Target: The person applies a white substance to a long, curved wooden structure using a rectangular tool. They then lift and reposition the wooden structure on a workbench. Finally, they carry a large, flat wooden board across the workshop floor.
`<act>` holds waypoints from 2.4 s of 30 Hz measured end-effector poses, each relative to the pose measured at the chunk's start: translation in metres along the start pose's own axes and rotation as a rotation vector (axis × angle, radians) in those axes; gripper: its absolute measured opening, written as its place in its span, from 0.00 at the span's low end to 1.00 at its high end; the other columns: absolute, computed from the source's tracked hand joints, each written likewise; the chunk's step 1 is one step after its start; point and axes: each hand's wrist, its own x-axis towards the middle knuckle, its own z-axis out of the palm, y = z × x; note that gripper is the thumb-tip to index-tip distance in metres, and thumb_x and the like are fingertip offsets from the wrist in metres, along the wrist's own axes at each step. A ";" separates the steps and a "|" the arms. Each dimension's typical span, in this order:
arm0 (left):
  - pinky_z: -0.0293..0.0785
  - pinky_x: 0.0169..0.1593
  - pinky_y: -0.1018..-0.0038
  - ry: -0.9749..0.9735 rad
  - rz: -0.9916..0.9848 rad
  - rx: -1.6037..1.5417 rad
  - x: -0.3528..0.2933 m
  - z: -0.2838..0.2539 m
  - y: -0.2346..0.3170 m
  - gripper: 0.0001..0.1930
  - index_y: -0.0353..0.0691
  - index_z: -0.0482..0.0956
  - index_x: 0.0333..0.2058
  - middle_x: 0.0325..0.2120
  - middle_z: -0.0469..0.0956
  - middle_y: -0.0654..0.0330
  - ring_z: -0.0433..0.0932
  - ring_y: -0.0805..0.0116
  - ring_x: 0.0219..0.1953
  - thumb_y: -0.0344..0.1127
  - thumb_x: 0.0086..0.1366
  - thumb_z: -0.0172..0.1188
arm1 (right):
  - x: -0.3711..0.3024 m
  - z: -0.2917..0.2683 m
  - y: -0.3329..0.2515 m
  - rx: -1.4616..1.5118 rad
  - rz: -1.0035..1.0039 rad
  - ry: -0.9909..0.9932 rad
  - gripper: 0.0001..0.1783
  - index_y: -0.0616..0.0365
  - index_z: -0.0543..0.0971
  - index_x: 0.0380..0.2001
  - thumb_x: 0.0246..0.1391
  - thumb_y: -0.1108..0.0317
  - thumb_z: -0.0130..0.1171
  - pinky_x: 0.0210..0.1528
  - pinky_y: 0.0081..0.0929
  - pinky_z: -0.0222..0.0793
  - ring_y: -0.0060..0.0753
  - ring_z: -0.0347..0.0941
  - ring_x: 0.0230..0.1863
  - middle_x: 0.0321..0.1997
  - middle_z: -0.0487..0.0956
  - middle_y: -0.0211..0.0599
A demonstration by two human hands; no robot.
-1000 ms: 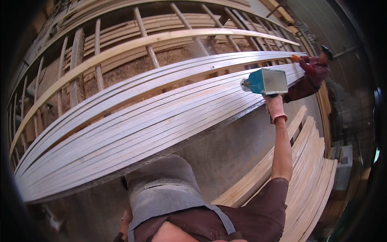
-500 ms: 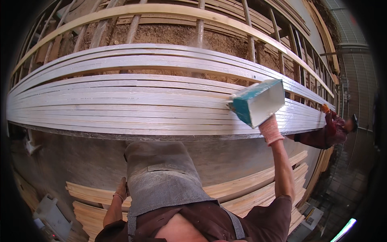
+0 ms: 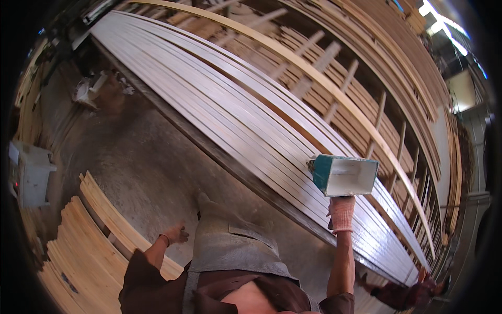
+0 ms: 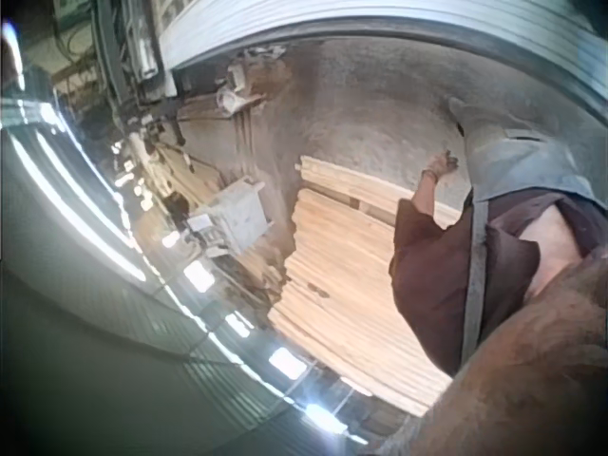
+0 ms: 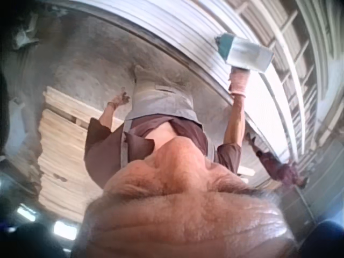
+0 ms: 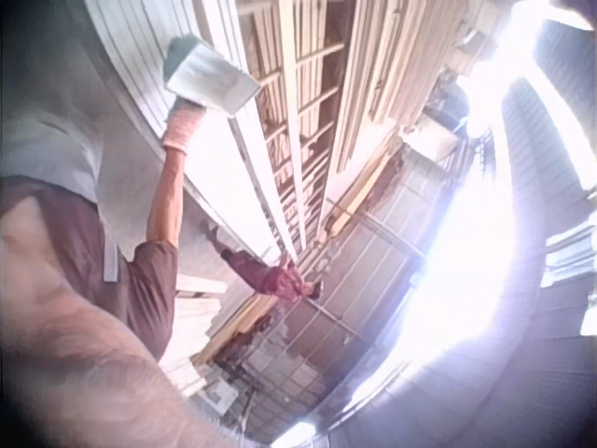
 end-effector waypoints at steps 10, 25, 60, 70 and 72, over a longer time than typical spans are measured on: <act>0.76 0.52 0.67 0.149 0.083 -0.556 -0.053 -0.184 0.066 0.48 0.31 0.55 0.71 0.55 0.77 0.42 0.81 0.58 0.47 0.70 0.69 0.46 | 0.102 -0.078 -0.168 0.234 0.288 -0.157 0.10 0.59 0.81 0.34 0.48 0.68 0.64 0.47 0.39 0.76 0.44 0.82 0.40 0.31 0.83 0.40; 0.78 0.49 0.53 0.123 -0.164 -0.287 -0.001 -0.433 0.200 0.45 0.35 0.60 0.68 0.51 0.74 0.42 0.78 0.49 0.46 0.72 0.70 0.44 | 0.291 -0.082 -0.554 0.738 0.134 -0.598 0.13 0.55 0.82 0.24 0.53 0.57 0.61 0.29 0.42 0.80 0.36 0.81 0.26 0.21 0.80 0.41; 0.74 0.44 0.56 0.304 -0.495 -1.308 -0.096 -0.765 0.109 0.40 0.35 0.70 0.60 0.39 0.84 0.49 0.81 0.60 0.33 0.69 0.69 0.49 | 0.679 0.398 -1.430 0.281 -0.860 -0.515 0.14 0.62 0.84 0.40 0.59 0.63 0.58 0.46 0.44 0.76 0.53 0.82 0.45 0.39 0.85 0.49; 0.72 0.50 0.57 0.406 -0.438 -1.348 -0.114 -0.938 0.145 0.52 0.29 0.61 0.68 0.48 0.81 0.43 0.82 0.54 0.41 0.75 0.65 0.48 | 0.668 0.441 -1.502 -0.149 -0.794 -0.622 0.13 0.61 0.85 0.36 0.60 0.63 0.59 0.47 0.43 0.78 0.43 0.82 0.47 0.38 0.84 0.52; 0.69 0.50 0.56 0.408 -0.432 -1.334 -0.113 -0.958 0.151 0.53 0.31 0.61 0.68 0.45 0.81 0.47 0.80 0.56 0.41 0.77 0.64 0.49 | 0.663 0.425 -1.513 -0.374 -0.932 -0.660 0.13 0.62 0.85 0.37 0.59 0.63 0.60 0.48 0.43 0.78 0.43 0.82 0.48 0.41 0.84 0.53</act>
